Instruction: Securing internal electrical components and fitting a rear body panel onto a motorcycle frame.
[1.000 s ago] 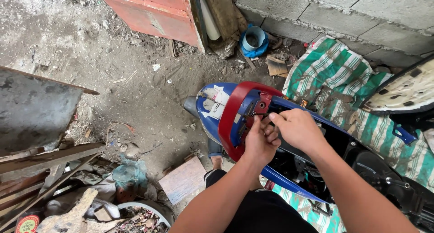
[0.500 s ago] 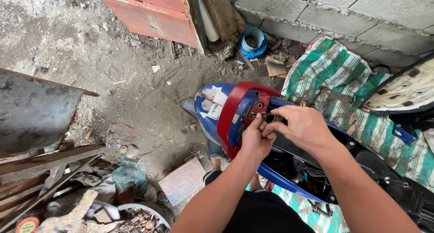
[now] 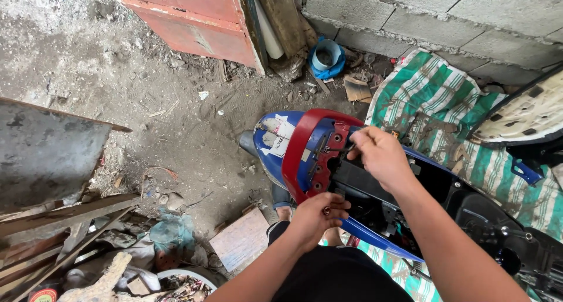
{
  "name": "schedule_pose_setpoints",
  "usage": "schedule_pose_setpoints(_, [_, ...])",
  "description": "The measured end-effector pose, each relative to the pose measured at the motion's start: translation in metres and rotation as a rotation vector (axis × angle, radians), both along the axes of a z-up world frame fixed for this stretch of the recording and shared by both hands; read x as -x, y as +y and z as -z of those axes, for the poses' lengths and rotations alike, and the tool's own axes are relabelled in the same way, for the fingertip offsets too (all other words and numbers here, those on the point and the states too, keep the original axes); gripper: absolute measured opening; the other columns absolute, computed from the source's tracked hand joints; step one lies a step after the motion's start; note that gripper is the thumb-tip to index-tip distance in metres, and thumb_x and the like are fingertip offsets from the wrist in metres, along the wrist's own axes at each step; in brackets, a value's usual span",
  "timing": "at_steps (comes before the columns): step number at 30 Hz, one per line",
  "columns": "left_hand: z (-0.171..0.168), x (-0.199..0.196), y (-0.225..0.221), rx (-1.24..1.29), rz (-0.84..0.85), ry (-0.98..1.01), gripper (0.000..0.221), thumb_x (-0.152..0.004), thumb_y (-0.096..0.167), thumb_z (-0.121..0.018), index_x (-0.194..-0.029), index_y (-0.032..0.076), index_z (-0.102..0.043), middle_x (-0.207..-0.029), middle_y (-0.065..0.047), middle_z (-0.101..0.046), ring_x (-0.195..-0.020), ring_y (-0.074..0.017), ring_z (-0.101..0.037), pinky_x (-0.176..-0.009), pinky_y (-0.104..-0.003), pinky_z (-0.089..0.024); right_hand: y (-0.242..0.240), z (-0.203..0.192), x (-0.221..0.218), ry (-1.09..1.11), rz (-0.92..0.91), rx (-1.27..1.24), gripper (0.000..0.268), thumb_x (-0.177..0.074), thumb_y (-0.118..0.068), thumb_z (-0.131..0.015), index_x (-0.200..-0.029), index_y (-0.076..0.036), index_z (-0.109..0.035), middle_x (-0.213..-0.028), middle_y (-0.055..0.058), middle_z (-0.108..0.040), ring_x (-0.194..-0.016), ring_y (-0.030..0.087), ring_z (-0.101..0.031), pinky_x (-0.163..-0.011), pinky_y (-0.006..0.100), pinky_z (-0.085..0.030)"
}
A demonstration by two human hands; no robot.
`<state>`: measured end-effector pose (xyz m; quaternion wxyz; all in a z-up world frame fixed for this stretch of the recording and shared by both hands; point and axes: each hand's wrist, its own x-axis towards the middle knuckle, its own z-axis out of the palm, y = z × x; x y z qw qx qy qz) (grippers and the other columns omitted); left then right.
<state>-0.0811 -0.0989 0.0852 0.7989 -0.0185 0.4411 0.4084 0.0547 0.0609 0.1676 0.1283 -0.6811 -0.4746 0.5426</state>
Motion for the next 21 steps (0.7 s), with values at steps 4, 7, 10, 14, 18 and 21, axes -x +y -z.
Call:
schedule_pose_setpoints(4, [-0.008,0.018,-0.003,-0.060,-0.028,-0.085,0.059,-0.122,0.041,-0.035,-0.135,-0.007,-0.069,-0.130,-0.026,-0.079,-0.107,-0.0319,-0.077,-0.088,-0.037,-0.061,-0.009,-0.007,-0.002,-0.114,-0.176,-0.054,0.037,-0.102,-0.032,-0.077,-0.134,-0.013,-0.073,-0.106,0.008,-0.082,-0.102,0.022,-0.076,-0.092,0.043,-0.056])
schedule_pose_setpoints(7, [-0.015,0.026,-0.004,-0.078,-0.024,-0.020,0.049,-0.107,0.017,-0.051,-0.145,-0.010,-0.067,-0.140,-0.030,-0.076,-0.117,-0.0364,-0.077,-0.097,-0.043,-0.062,-0.010,0.002,-0.008,-0.249,-0.281,-0.222,0.048,-0.106,-0.034,-0.073,-0.150,-0.015,-0.071,-0.103,0.003,-0.074,-0.082,0.020,-0.067,-0.080,0.041,-0.054])
schedule_pose_setpoints(10, [0.001,0.026,-0.011,-0.165,0.105,-0.007,0.052,-0.105,-0.002,-0.047,-0.155,-0.005,-0.060,-0.152,-0.027,-0.070,-0.128,-0.0327,-0.075,-0.106,-0.041,-0.061,-0.008,0.025,-0.021,-0.326,-0.402,-0.478,0.050,-0.103,-0.038,-0.075,-0.147,-0.014,-0.073,-0.135,0.007,-0.079,-0.085,0.024,-0.075,-0.083,0.044,-0.059])
schedule_pose_setpoints(14, [0.008,0.021,-0.022,-0.166,0.120,0.019,0.050,-0.109,0.008,-0.055,-0.156,-0.006,-0.057,-0.152,-0.029,-0.070,-0.125,-0.0346,-0.077,-0.101,-0.040,-0.066,-0.011,0.069,-0.036,-0.592,-0.554,-0.953,0.042,-0.103,-0.056,-0.080,-0.092,-0.016,-0.073,-0.083,-0.001,-0.070,-0.070,0.021,-0.066,-0.058,0.039,-0.047])
schedule_pose_setpoints(18, [-0.001,0.023,-0.021,-0.139,0.126,0.076,0.055,-0.110,0.020,-0.061,-0.159,-0.004,-0.052,-0.150,-0.029,-0.072,-0.114,-0.0330,-0.081,-0.092,-0.039,-0.071,-0.012,0.044,-0.015,-0.854,-0.595,-0.555,0.071,-0.112,-0.074,-0.054,-0.069,-0.020,-0.070,-0.056,-0.001,-0.061,-0.051,0.026,-0.062,-0.041,0.038,-0.040])
schedule_pose_setpoints(21, [0.000,0.024,-0.020,-0.150,0.128,0.127,0.042,-0.113,0.015,-0.059,-0.151,-0.004,-0.061,-0.145,-0.027,-0.077,-0.100,-0.0279,-0.084,-0.082,-0.033,-0.070,-0.010,0.002,-0.001,-0.719,-0.510,-0.218,0.063,-0.102,-0.079,-0.052,-0.120,-0.025,-0.080,-0.078,0.002,-0.080,-0.086,0.027,-0.078,-0.060,0.044,-0.055])
